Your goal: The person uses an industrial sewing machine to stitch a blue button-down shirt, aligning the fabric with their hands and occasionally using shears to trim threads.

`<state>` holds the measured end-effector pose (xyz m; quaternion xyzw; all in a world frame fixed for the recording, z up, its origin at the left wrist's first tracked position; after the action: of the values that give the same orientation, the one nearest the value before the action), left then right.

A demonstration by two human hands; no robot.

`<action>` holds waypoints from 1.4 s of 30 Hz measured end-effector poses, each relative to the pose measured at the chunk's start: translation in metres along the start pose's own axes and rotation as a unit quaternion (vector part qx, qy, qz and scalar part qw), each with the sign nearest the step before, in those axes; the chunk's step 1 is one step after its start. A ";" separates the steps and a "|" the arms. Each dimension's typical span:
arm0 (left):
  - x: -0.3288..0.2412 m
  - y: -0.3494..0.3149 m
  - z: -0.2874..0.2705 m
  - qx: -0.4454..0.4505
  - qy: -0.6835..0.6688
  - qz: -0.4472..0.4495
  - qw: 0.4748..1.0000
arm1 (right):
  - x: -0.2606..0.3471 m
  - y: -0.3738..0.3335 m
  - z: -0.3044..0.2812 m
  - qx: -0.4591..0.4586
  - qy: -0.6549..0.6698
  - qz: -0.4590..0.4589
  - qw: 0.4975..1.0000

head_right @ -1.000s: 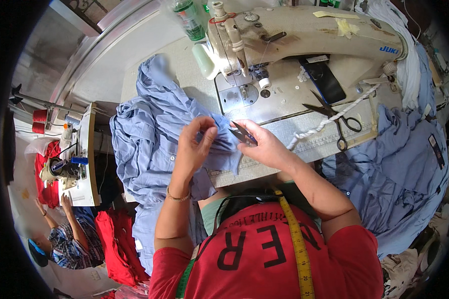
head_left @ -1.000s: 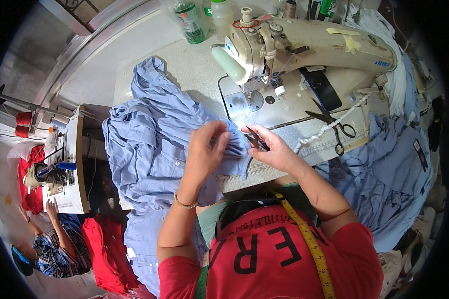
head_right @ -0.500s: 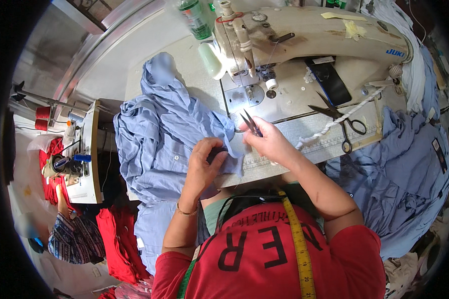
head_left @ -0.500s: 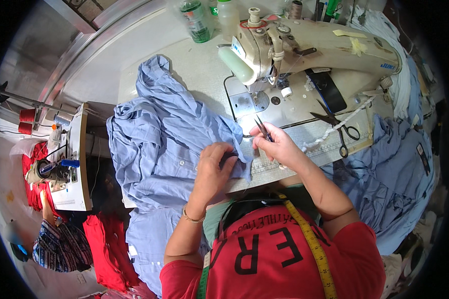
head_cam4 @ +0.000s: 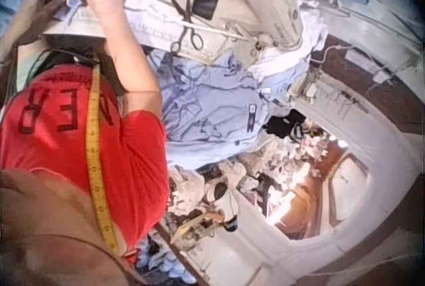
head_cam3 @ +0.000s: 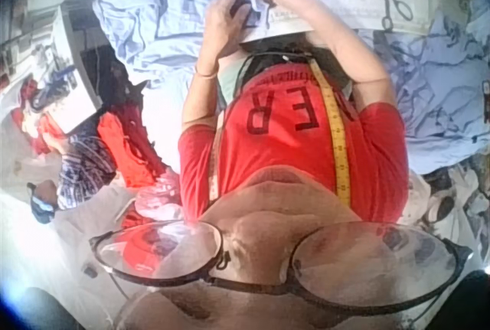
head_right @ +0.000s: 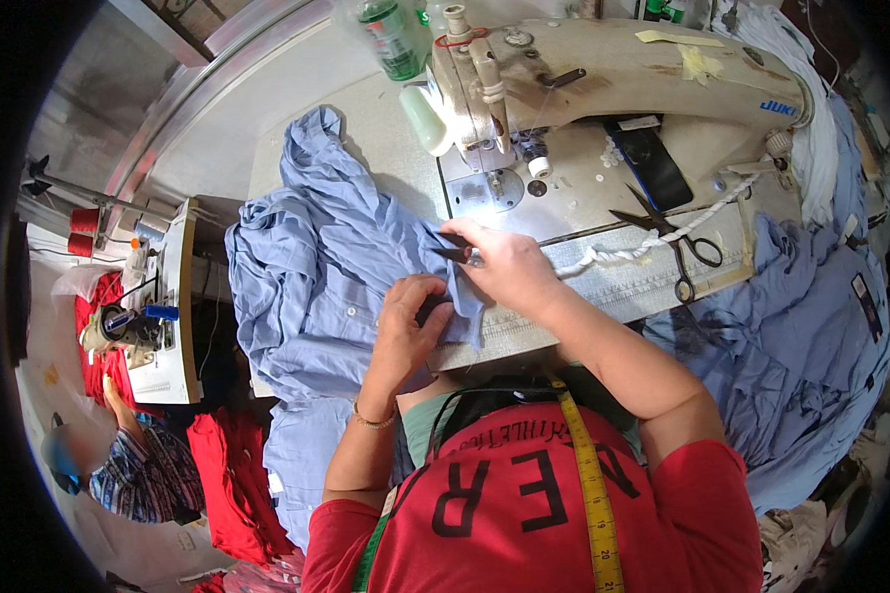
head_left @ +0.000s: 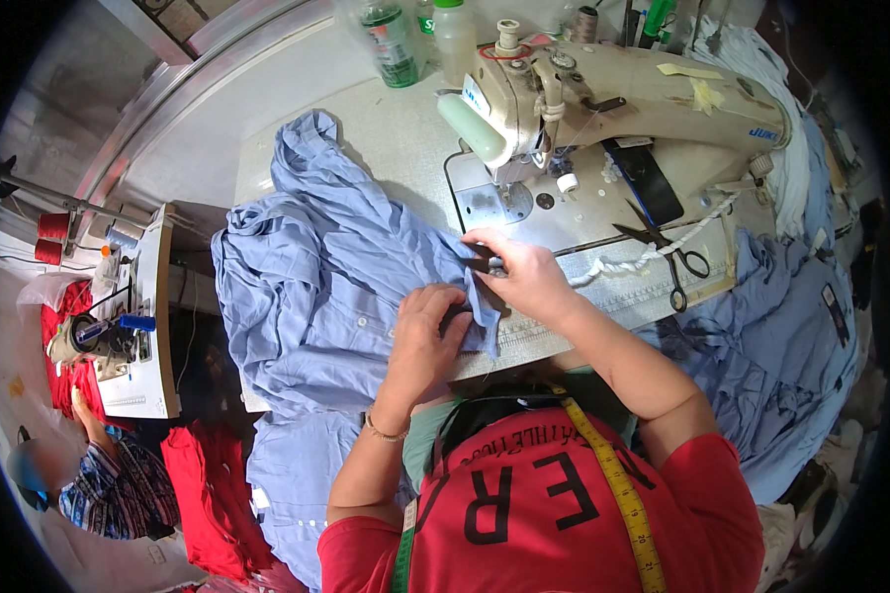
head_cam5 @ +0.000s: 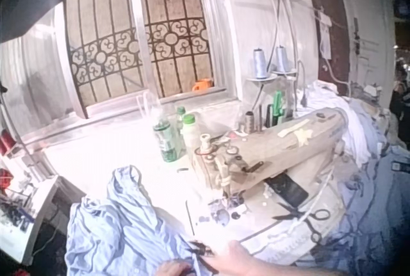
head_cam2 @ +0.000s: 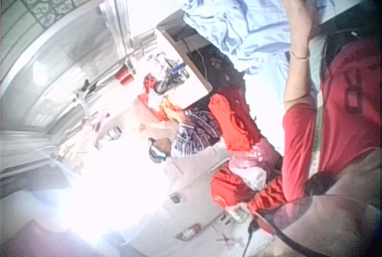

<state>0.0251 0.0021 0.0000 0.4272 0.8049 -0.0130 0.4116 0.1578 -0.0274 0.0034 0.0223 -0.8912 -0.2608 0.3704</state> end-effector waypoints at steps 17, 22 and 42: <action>-0.079 0.004 0.013 -0.064 0.075 0.144 0.985 | 0.016 -0.056 -0.050 -0.016 0.182 0.095 0.979; -0.070 -0.005 0.006 -0.106 0.035 0.127 0.986 | 0.034 -0.055 -0.037 -0.003 0.190 0.058 0.980; 0.038 -0.017 0.033 -0.080 -0.628 -0.209 0.745 | 0.039 -0.048 -0.011 -0.024 -0.043 -0.010 0.999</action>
<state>0.0237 0.0042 -0.0531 0.1085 0.4320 -0.2994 0.8438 0.1296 -0.0824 0.0118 0.0112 -0.8994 -0.2867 0.3298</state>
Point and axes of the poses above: each hand's wrist, its own y-axis towards the middle knuckle, its own z-axis out of the palm, x = y × z, the point moved 10 cm from there along y, towards the middle knuckle, and after that the axes turned 7 degrees about -z, right-handed, at the moved point
